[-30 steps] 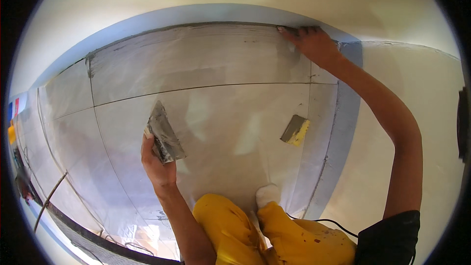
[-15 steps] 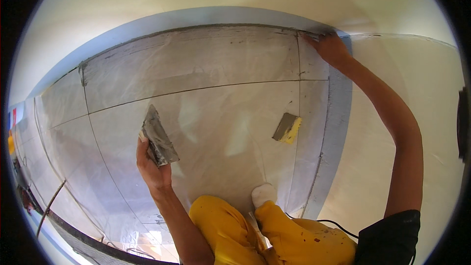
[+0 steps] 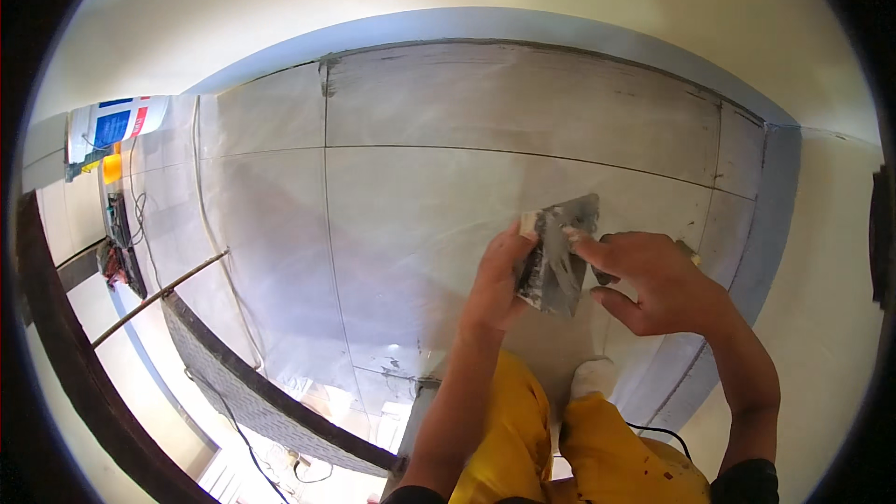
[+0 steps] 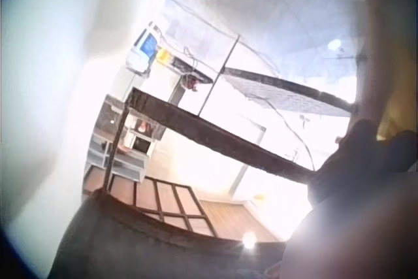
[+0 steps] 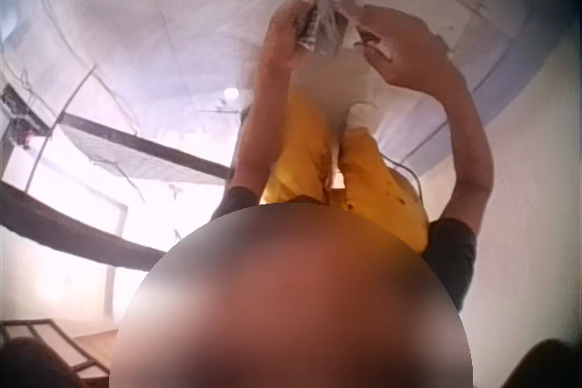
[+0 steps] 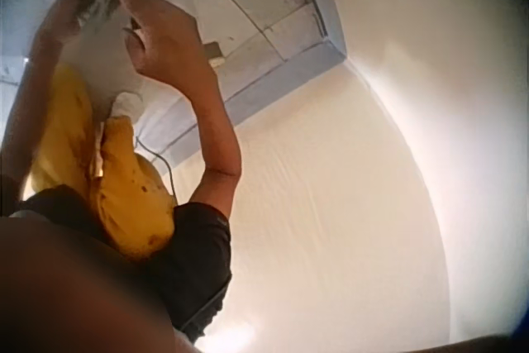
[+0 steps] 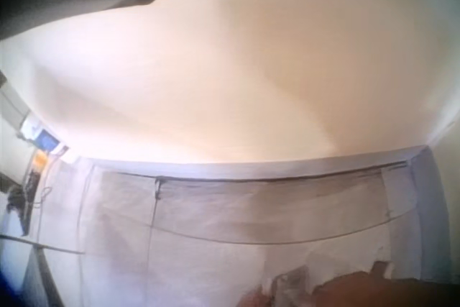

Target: The person is applying grout or sealant between floor tiles using a spatula and a smaller tool.

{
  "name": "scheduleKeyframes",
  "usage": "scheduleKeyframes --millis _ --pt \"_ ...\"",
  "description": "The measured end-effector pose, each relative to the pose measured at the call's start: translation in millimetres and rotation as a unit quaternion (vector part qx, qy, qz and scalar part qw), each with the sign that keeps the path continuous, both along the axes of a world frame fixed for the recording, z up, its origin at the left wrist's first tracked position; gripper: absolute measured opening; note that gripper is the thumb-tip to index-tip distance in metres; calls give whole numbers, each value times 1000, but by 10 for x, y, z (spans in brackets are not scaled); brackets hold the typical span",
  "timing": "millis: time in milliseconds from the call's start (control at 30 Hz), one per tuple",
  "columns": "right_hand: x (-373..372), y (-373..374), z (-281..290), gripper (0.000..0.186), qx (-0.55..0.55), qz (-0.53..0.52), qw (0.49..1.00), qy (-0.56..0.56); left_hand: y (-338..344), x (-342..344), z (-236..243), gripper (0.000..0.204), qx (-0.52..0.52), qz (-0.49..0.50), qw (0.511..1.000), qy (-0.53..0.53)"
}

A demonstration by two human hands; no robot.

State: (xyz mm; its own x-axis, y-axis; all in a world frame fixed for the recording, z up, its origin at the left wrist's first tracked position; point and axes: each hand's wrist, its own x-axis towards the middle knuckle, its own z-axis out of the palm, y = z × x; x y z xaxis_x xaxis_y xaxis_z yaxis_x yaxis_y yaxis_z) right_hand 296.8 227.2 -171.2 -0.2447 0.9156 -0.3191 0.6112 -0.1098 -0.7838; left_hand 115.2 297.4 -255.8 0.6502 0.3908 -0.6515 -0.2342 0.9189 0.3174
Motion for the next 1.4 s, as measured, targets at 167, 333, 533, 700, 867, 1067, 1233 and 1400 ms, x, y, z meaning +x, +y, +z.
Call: scheduleKeyframes --millis 167,333,533,700,867,1067,1233,1400 --pt "33 37 5 62 59 38 993 -99 17 -8 60 34 -22 0 999 -24" --pt "153 105 45 37 160 17 972 -171 103 -160 -54 32 -73 61 995 -4" --pt "123 189 -88 36 79 -125 989 2 167 -87 -10 26 49 33 998 18" --pt "67 255 -237 34 47 -104 993 19 150 -120 -46 25 80 29 995 51" --pt "42 337 -282 29 27 -67 997 0 161 -159 -124 24 112 28 989 90" --pt "35 958 -639 51 109 -3 968 -224 261 -485 -504 24 180 142 942 243" --pt "13 1735 -1118 56 245 71 858 -445 348 -421 -431 28 153 208 957 132" --pt "-213 2226 -1342 56 293 105 813 -493 346 -417 -428 28 164 219 950 148"
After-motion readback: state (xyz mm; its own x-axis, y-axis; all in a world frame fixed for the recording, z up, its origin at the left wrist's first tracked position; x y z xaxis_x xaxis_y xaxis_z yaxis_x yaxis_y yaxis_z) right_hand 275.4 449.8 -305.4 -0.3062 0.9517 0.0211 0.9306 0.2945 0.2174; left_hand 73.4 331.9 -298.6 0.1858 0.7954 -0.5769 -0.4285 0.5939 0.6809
